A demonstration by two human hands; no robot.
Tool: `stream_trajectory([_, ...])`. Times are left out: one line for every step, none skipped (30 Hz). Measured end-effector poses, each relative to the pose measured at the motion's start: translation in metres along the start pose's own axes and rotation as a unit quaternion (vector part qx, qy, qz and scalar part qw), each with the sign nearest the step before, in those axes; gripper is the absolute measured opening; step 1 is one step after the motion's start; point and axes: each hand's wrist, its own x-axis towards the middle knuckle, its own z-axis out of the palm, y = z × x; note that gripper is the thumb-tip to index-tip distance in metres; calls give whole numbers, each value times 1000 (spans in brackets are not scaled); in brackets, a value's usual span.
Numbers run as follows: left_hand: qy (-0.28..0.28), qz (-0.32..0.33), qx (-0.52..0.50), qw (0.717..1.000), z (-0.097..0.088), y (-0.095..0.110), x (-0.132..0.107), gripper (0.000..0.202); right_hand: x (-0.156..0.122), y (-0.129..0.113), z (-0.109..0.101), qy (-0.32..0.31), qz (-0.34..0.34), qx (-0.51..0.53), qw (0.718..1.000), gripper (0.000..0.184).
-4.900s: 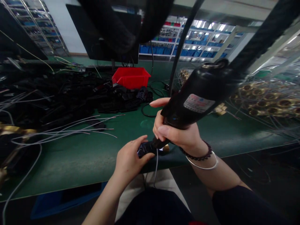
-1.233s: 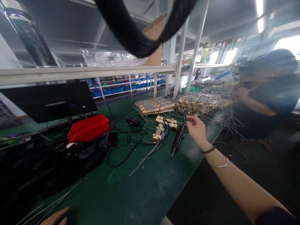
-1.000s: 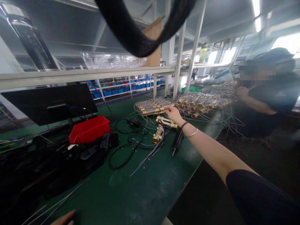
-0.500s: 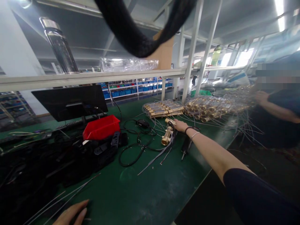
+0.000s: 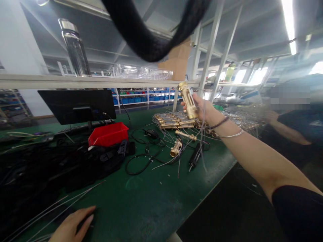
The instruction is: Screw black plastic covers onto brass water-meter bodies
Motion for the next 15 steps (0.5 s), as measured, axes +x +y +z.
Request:
stream_trajectory([-15,-1,-1,1000,-5,13,-1,33,-15,-3,16,-68,37,21,997,47])
stream_trajectory([-26,-2,-4,1000,-10,25,-2,35,-32,-2,34,-132,73,29,988,45])
stream_trajectory([-26,-4,-6,1000,-15,37,-3,37,-51,3,53,-193,99,26,976,42])
stream_trajectory([-22,-9,-7,1000,-18,46,-4,38,-72,12,74,-256,117,15,959,38])
stream_trajectory([-17,-11,-15,1000,-21,54,-5,39,-93,23,95,-317,133,-1,939,36])
stream_trajectory([-2,-14,-24,1000,-22,59,-6,40,-115,36,115,-374,159,-23,913,35])
stream_trajectory([19,-15,-36,999,-23,63,-7,41,-137,48,133,-427,181,-45,885,36])
stream_trajectory([43,-13,-52,998,-23,66,-9,42,-157,60,150,-477,184,-69,856,37])
stream_trajectory([62,-5,-71,996,-23,68,-11,42,-175,70,165,-516,183,-86,833,38])
stream_trajectory([72,7,-91,993,-22,71,-13,42,-190,78,177,-552,179,-113,806,39])
stream_trajectory([69,23,-110,991,-21,74,-16,41,-203,84,187,-581,166,-137,785,39])
stream_trajectory([51,41,-127,990,-20,77,-19,40,-211,87,195,-603,156,-154,767,37])
stream_trajectory([22,59,-142,988,-18,81,-21,39,-217,89,201,-619,142,-169,753,37])
stream_trajectory([-17,75,-154,985,-17,86,-23,39,-220,88,205,-628,122,-183,747,36])
stream_trajectory([-56,86,-164,981,-15,90,-24,38,-221,87,207,-629,100,-196,745,37])
